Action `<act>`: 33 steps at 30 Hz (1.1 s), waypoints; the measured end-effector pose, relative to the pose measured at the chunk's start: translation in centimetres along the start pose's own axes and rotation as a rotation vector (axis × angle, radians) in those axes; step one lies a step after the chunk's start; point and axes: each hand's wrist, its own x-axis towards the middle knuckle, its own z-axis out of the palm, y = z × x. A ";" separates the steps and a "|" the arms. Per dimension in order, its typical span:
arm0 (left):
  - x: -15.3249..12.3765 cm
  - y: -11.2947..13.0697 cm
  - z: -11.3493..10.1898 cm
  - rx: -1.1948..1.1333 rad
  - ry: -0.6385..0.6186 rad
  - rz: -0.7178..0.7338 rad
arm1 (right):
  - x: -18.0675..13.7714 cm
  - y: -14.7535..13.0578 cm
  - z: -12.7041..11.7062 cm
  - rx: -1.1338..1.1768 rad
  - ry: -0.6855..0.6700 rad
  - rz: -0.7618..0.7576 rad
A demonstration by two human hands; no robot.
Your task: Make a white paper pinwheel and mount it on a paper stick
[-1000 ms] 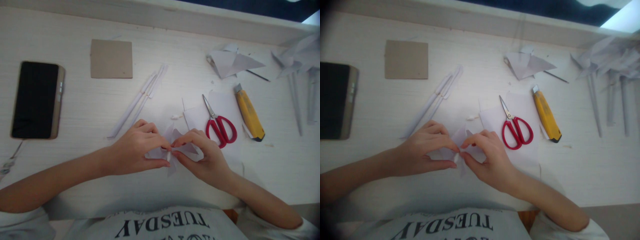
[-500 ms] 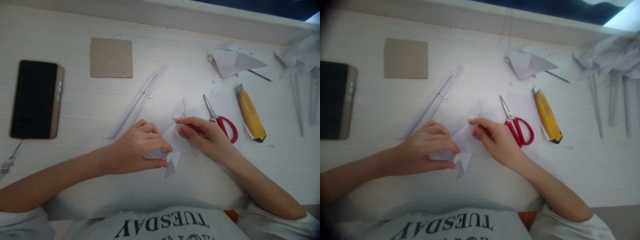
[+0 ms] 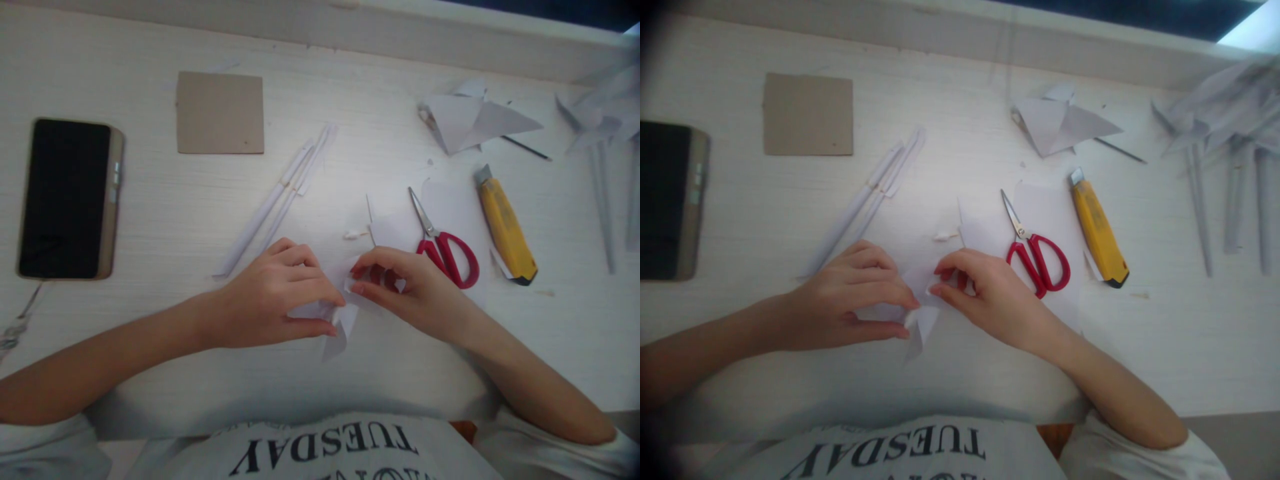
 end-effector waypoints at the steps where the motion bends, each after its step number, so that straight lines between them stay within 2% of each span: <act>1: 0.0 0.0 0.0 0.002 -0.007 0.011 | -0.1 0.0 0.1 -0.013 0.015 0.011; 5: 0.0 -0.2 0.0 0.025 -0.009 0.051 | -0.3 -0.2 0.2 -0.044 0.036 0.028; 13: -0.1 -0.3 0.2 0.074 0.051 0.119 | -0.5 -0.5 -0.2 0.054 -0.004 -0.112; 16: -0.2 -0.4 0.3 0.073 0.078 0.123 | -0.4 -0.1 -0.1 0.114 -0.003 -0.049; 20: -0.2 -0.5 0.3 0.091 0.052 0.153 | -0.2 0.3 0.1 0.148 -0.008 0.002; 26: -0.2 -0.7 0.2 0.100 0.034 0.178 | -0.1 0.2 -0.1 0.068 -0.079 -0.115; 33: -0.3 -0.8 0.4 0.101 0.038 0.188 | -0.2 0.2 -0.5 -0.114 -0.187 -0.183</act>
